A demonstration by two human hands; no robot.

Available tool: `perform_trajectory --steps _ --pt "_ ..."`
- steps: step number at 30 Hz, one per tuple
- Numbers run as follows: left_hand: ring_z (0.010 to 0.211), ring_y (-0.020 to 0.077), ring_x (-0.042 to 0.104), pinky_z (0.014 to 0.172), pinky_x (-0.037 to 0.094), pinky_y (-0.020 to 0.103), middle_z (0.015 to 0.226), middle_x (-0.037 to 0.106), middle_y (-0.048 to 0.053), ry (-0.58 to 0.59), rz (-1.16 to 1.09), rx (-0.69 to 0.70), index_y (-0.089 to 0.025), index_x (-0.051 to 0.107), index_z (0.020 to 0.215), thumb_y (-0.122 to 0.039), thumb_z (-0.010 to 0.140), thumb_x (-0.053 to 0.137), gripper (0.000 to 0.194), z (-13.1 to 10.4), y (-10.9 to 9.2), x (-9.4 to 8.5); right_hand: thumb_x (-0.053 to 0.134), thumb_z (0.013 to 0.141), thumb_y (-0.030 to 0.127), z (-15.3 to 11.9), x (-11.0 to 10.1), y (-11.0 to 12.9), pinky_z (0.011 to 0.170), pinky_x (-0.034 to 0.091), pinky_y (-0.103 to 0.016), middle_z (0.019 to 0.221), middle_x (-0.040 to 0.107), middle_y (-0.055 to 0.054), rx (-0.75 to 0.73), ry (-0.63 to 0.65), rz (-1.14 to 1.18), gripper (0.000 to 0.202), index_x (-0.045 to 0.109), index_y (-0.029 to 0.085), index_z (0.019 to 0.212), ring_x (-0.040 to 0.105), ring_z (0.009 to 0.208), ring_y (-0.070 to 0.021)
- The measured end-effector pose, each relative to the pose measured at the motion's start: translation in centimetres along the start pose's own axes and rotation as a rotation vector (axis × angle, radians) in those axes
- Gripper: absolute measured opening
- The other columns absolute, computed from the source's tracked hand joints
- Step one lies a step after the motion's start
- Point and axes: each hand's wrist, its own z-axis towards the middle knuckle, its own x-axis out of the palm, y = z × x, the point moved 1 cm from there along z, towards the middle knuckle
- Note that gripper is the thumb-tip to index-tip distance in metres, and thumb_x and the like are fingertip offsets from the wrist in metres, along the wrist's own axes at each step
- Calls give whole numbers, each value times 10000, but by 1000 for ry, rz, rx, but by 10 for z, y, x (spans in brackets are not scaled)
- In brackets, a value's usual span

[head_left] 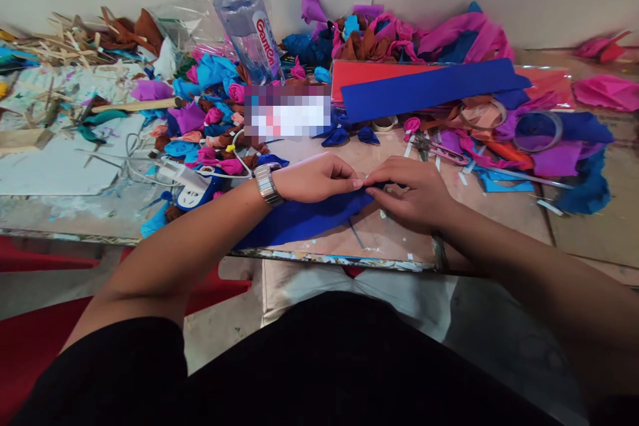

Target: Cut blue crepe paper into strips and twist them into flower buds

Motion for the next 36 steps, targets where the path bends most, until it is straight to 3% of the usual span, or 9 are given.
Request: perform_trajectory --steps 7,11,18,26,36 --pt "613 95 372 575 285 256 671 516 -26 -33 -4 -15 -132 762 879 -529 994 634 432 -1 -4 3 739 1012 266 0 -1 2 881 609 -402 1010 863 -16 23 -1 -39 123 822 303 1094 789 924 -232" --pt "639 90 453 617 358 235 736 637 -25 -30 34 11 -138 822 1007 -435 927 702 330 -2 -6 3 755 999 276 -1 0 -1 875 622 -413 999 861 -13 41 -24 -27 130 837 324 1088 788 914 -234" --pt "686 106 575 702 461 244 850 765 -9 11 -58 22 -161 840 1049 -263 855 646 293 0 -1 1 744 1008 256 1 1 0 833 633 -390 986 850 -36 -18 -32 -24 140 865 313 1050 783 878 -213" --pt "746 131 623 751 501 256 906 784 -1 20 35 5 -164 824 1056 -187 797 513 405 -2 0 -5 758 983 235 -3 1 -6 825 645 -386 1014 853 -29 35 -42 -45 170 868 330 1070 790 907 -220" --pt "795 148 621 774 497 275 925 740 21 28 145 16 -162 769 1070 -183 809 543 345 -2 1 -3 728 995 220 0 0 -1 820 652 -387 1019 854 -29 33 -55 -46 182 867 321 1055 793 888 -219"
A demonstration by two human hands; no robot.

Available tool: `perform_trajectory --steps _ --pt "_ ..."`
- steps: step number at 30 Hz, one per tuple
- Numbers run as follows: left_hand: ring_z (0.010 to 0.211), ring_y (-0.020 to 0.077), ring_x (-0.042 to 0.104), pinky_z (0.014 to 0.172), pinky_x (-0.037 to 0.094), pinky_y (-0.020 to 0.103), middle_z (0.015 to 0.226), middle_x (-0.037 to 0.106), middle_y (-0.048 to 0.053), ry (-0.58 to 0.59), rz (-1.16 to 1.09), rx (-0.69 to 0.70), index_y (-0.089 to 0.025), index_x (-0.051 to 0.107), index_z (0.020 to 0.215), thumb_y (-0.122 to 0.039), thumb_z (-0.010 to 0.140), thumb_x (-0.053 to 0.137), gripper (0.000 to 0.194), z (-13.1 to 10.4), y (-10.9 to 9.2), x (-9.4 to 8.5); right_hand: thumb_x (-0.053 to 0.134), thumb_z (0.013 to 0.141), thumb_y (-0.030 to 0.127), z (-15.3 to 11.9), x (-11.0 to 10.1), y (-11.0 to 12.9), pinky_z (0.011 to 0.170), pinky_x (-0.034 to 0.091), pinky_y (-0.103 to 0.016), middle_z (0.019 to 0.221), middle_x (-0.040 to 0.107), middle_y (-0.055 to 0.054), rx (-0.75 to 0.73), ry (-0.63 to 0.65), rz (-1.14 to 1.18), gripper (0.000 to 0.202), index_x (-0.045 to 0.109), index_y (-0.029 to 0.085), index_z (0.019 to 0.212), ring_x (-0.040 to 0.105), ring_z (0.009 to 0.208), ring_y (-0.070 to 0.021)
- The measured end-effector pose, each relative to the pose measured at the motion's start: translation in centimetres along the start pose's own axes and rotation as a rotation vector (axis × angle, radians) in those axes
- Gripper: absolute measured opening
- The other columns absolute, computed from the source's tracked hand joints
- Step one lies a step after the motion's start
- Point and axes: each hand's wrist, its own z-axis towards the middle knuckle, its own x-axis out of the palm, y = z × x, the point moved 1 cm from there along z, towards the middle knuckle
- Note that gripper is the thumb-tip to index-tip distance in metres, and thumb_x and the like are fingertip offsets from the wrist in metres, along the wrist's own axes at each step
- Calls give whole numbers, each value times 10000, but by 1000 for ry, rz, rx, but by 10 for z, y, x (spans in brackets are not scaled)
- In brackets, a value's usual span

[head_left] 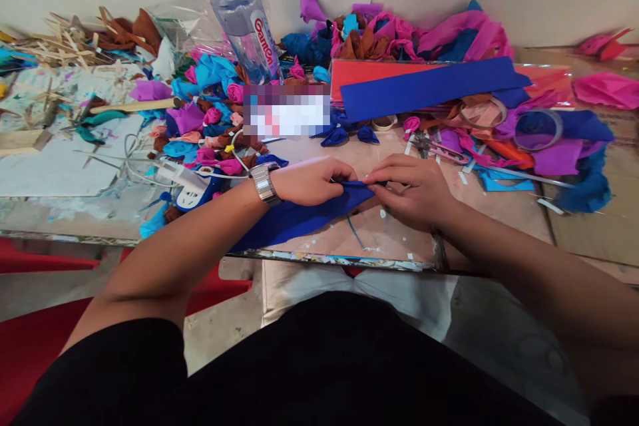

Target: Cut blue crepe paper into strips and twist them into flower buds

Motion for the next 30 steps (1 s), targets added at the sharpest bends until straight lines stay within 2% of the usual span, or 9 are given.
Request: perform_trajectory --steps 3,5,9,15,30 --pt "801 148 605 781 484 278 925 721 22 9 11 -10 -163 755 1081 -201 847 543 318 0 -1 0 727 998 234 0 0 0 823 654 -400 1030 853 -27 5 7 -11 185 869 336 1059 792 899 -226" --pt "821 152 597 797 478 287 933 709 25 -14 3 3 -158 745 1068 -290 933 552 270 1 -2 1 722 1002 245 0 0 0 825 653 -406 1024 851 -27 3 12 -20 182 868 339 1056 791 900 -228" --pt "767 145 516 747 422 296 845 620 13 -97 12 22 -150 711 945 -519 1065 477 454 3 -3 4 723 1010 259 0 0 1 831 645 -404 1025 853 -22 -9 5 -22 167 856 337 1075 789 901 -225" --pt "692 121 428 678 353 273 740 516 -28 -116 -18 46 -161 683 901 -463 1054 534 370 4 -3 6 746 1006 284 -1 0 0 883 617 -423 1003 862 -15 21 30 -76 129 827 307 1104 793 908 -238" --pt "718 123 524 693 409 264 769 657 0 -243 8 77 -157 756 926 -441 1037 559 364 6 -2 14 720 1008 261 0 1 -1 858 550 -431 972 830 -31 -3 48 -178 80 782 270 1059 752 915 -263"
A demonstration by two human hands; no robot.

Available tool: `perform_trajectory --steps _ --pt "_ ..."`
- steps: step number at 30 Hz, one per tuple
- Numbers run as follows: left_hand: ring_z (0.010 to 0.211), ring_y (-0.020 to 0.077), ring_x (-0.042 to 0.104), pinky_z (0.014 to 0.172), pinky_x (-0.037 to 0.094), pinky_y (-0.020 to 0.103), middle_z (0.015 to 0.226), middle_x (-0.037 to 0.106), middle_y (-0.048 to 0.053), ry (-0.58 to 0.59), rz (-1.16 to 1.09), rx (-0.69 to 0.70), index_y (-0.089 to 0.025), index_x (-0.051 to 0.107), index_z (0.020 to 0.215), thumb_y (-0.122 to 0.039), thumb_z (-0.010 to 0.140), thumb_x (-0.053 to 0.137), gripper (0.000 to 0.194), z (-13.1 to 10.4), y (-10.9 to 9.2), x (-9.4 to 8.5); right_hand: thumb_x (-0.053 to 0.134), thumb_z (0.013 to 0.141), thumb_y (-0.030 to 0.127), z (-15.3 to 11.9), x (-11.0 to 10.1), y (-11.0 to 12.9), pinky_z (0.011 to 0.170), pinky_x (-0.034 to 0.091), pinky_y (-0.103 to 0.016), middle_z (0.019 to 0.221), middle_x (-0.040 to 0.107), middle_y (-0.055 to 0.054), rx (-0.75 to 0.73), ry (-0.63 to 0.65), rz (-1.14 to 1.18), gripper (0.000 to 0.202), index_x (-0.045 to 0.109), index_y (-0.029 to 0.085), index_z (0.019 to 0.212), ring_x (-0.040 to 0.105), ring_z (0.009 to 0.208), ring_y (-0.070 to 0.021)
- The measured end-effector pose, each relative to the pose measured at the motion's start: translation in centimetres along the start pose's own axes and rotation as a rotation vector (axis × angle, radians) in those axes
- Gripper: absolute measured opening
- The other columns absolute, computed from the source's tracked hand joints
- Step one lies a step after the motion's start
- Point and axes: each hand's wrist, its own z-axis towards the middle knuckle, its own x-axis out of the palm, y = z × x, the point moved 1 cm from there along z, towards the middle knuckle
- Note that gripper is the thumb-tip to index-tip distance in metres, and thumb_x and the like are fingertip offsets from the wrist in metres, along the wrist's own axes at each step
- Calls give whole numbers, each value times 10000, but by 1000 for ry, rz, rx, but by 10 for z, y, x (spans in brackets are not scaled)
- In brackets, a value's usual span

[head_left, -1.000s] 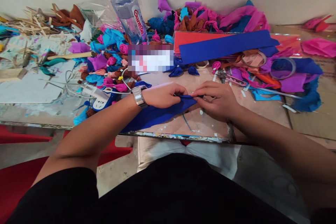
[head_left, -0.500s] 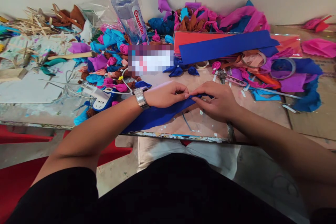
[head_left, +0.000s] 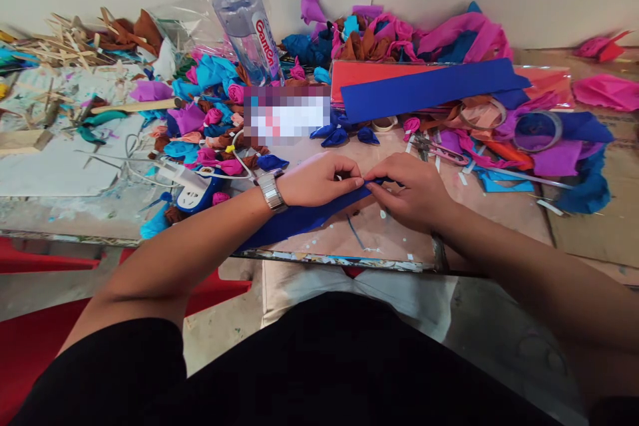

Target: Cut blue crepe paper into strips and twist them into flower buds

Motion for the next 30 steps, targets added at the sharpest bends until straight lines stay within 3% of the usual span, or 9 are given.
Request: perform_trajectory --steps 11,22,30 --pt "638 108 547 621 386 257 762 734 18 -114 96 6 -164 795 888 -390 1005 612 313 -5 -8 2 727 1011 273 -2 2 -2 862 540 -432 966 829 -44 -17 -29 8 95 803 261 1066 750 921 -268" --pt "688 125 581 688 416 289 819 763 22 -130 129 29 -164 791 933 -357 1026 590 294 -5 -9 3 700 1017 268 1 1 -2 885 519 -462 989 837 -55 -14 -2 -61 81 767 258 1061 757 934 -279" --pt "730 149 639 740 425 320 874 803 34 -163 253 7 -184 804 968 -349 1043 586 284 -7 -14 7 693 1029 299 0 3 -5 876 523 -432 1012 816 -63 52 41 47 90 752 240 1065 729 959 -273"
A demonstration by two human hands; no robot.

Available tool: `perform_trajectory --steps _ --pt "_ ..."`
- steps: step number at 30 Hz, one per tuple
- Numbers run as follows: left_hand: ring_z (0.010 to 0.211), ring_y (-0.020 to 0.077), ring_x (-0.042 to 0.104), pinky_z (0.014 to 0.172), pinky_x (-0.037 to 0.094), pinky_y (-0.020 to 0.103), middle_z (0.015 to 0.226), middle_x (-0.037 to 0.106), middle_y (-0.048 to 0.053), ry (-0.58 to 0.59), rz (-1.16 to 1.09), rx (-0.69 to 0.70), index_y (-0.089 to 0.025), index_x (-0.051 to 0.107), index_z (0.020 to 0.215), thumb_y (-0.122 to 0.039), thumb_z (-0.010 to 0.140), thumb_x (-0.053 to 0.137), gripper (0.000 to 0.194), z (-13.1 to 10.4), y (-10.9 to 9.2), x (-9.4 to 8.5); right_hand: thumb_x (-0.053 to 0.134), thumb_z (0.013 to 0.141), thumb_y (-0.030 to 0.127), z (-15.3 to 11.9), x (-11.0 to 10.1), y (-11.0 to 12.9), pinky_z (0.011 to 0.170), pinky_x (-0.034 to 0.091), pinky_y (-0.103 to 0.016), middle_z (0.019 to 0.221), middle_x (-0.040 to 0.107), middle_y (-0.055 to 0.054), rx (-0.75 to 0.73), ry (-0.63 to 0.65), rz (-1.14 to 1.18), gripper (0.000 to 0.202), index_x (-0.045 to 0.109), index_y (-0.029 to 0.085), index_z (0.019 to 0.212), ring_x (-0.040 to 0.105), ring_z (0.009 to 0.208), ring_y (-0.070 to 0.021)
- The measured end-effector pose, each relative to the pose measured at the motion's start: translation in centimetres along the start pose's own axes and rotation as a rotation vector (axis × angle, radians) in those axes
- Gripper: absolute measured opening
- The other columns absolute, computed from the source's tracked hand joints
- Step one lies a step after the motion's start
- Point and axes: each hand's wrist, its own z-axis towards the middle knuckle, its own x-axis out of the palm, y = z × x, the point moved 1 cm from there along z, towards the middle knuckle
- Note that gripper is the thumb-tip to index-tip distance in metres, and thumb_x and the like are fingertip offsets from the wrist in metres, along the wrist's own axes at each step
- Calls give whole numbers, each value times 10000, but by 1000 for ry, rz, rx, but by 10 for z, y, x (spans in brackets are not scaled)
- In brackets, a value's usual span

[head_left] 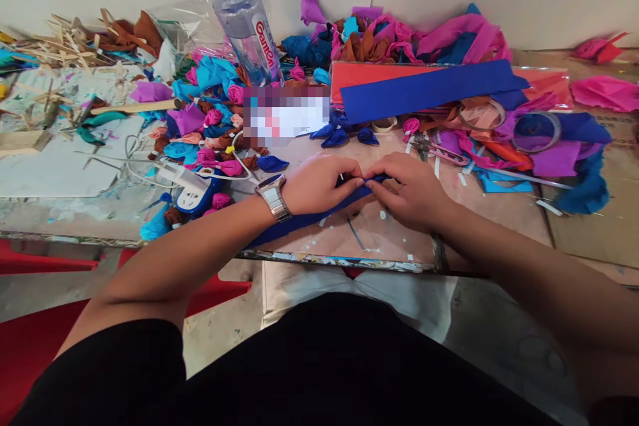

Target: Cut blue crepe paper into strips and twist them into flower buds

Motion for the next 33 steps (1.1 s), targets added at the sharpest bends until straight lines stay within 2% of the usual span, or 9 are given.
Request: perform_trajectory --steps 10,16,21,33 --pt "720 151 645 730 436 315 880 806 39 -12 13 33 -186 804 988 -377 1063 566 315 0 0 -2 699 1025 312 1 -1 0 909 549 -448 1025 818 -55 38 -12 40 82 758 268 1062 732 978 -277" --pt "825 201 708 739 429 335 911 803 60 -37 178 94 -187 794 1040 -338 1082 533 304 -1 1 5 715 999 300 1 1 1 837 548 -391 967 819 -43 107 -26 118 88 781 248 1026 737 890 -247" --pt "865 211 732 739 437 337 963 812 69 -45 232 119 -185 779 1078 -345 1104 513 312 -1 3 8 723 951 289 0 3 -1 778 529 -352 957 826 -34 193 -21 165 105 796 231 999 729 836 -224" --pt "897 210 742 727 446 335 1030 820 76 -32 275 141 -200 763 1138 -361 1129 465 339 -5 0 11 674 918 258 2 3 0 772 518 -379 919 805 -35 159 15 150 92 756 235 954 718 835 -235"
